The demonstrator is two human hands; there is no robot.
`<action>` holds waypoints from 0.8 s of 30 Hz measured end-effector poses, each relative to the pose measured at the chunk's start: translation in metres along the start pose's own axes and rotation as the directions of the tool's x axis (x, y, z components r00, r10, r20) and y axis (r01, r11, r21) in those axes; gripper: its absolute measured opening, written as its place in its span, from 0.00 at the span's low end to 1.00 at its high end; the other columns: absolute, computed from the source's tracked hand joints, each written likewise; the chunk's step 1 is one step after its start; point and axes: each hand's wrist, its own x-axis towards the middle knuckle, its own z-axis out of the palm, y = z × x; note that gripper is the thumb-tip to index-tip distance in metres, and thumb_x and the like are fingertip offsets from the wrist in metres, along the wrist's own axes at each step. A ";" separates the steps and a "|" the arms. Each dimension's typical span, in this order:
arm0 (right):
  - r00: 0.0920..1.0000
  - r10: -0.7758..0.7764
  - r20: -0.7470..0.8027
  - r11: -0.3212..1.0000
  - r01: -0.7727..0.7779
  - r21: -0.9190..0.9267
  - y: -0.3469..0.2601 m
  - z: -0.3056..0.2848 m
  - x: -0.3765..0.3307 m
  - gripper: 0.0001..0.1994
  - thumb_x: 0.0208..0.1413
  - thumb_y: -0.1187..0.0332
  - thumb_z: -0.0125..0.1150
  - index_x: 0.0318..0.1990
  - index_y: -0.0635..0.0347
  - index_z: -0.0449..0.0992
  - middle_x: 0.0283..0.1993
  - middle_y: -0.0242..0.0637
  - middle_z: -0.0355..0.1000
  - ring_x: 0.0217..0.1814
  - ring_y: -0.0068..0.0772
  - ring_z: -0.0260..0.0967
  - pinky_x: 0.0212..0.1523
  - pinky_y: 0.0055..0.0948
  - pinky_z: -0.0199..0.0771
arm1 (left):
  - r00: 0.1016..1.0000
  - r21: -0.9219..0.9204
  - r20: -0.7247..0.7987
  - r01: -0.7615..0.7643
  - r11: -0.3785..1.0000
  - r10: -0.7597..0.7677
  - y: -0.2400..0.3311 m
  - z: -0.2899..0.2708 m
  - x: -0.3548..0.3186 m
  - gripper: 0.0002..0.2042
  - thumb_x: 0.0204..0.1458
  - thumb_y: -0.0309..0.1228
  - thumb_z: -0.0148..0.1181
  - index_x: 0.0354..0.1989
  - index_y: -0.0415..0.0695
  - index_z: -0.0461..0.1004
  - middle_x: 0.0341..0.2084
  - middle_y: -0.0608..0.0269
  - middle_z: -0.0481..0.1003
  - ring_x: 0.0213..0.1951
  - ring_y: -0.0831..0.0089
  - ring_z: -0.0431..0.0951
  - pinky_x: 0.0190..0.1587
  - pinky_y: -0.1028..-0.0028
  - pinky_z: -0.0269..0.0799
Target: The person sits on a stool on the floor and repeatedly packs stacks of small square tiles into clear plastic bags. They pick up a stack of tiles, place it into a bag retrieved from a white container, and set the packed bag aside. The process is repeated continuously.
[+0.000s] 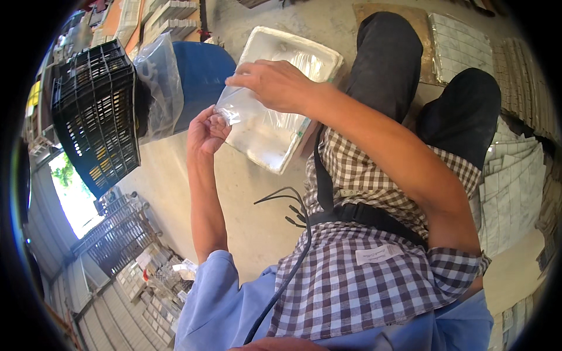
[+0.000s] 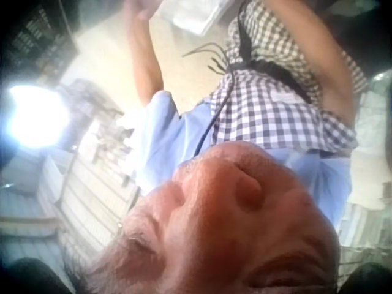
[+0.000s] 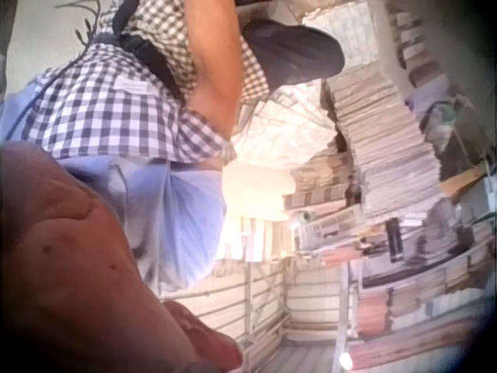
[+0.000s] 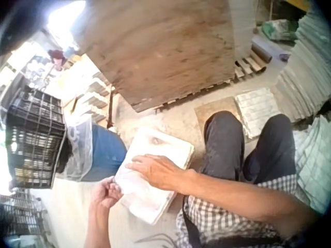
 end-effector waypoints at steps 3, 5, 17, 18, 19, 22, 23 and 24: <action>0.996 0.056 0.071 0.997 -0.059 0.047 -0.003 0.001 0.013 0.10 0.55 0.72 0.59 0.43 0.58 0.80 0.39 0.47 0.77 0.41 0.48 0.74 0.42 0.43 0.74 | 0.998 0.000 0.058 -0.021 1.000 0.021 0.012 -0.010 0.001 0.05 0.60 0.26 0.52 0.33 0.39 0.69 0.14 0.66 0.68 0.20 0.69 0.76 0.32 0.69 0.79; 0.995 0.092 0.022 0.993 -0.094 0.071 0.000 0.009 0.017 0.07 0.54 0.71 0.59 0.37 0.61 0.81 0.31 0.47 0.77 0.35 0.48 0.75 0.38 0.42 0.74 | 0.992 0.007 0.023 -0.124 0.992 0.123 0.009 0.005 -0.008 0.06 0.60 0.28 0.55 0.33 0.39 0.69 0.14 0.65 0.68 0.21 0.65 0.77 0.32 0.67 0.78; 0.861 0.508 0.014 0.759 -0.455 0.466 0.004 0.020 0.014 0.14 0.48 0.62 0.64 0.22 0.66 0.76 0.17 0.40 0.71 0.20 0.30 0.68 0.26 0.31 0.68 | 0.738 0.661 0.109 -0.554 0.506 0.666 -0.103 0.076 -0.023 0.20 0.60 0.41 0.60 0.52 0.38 0.71 0.39 0.60 0.75 0.41 0.73 0.76 0.45 0.70 0.74; 0.860 0.510 0.036 0.762 -0.470 0.445 0.001 0.019 0.013 0.15 0.48 0.62 0.64 0.21 0.66 0.75 0.16 0.40 0.70 0.20 0.30 0.67 0.25 0.31 0.68 | 0.793 0.633 0.149 -0.536 0.559 0.591 -0.106 0.086 -0.024 0.21 0.62 0.43 0.57 0.56 0.39 0.70 0.45 0.59 0.75 0.49 0.72 0.75 0.49 0.67 0.74; 0.857 0.511 0.058 0.765 -0.485 0.423 0.000 0.018 0.013 0.15 0.48 0.61 0.64 0.20 0.66 0.75 0.16 0.40 0.69 0.19 0.29 0.66 0.25 0.31 0.67 | 0.845 0.581 0.162 -0.499 0.643 0.510 -0.107 0.088 -0.023 0.22 0.64 0.45 0.53 0.59 0.42 0.67 0.53 0.60 0.72 0.55 0.69 0.71 0.55 0.63 0.71; 0.842 0.508 0.181 0.669 -0.518 0.534 0.004 0.019 0.011 0.17 0.49 0.61 0.63 0.19 0.67 0.73 0.16 0.40 0.68 0.19 0.29 0.63 0.25 0.33 0.65 | 0.890 0.277 0.210 -0.452 0.848 0.405 -0.107 0.098 -0.022 0.23 0.66 0.45 0.48 0.61 0.42 0.63 0.56 0.59 0.70 0.57 0.67 0.71 0.58 0.61 0.69; 0.853 0.489 0.181 0.664 -0.499 0.557 0.005 0.018 0.011 0.17 0.50 0.61 0.63 0.20 0.68 0.72 0.17 0.41 0.68 0.20 0.29 0.64 0.25 0.33 0.65 | 0.886 0.282 0.229 -0.457 0.844 0.403 -0.107 0.097 -0.021 0.22 0.66 0.45 0.47 0.61 0.42 0.63 0.57 0.58 0.69 0.58 0.66 0.71 0.58 0.60 0.69; 0.864 0.469 0.181 0.658 -0.479 0.581 0.005 0.017 0.010 0.17 0.51 0.61 0.62 0.21 0.68 0.72 0.18 0.41 0.68 0.21 0.29 0.64 0.25 0.34 0.65 | 0.882 0.287 0.247 -0.463 0.839 0.402 -0.106 0.094 -0.019 0.22 0.67 0.45 0.46 0.61 0.42 0.63 0.57 0.58 0.69 0.58 0.66 0.70 0.58 0.60 0.69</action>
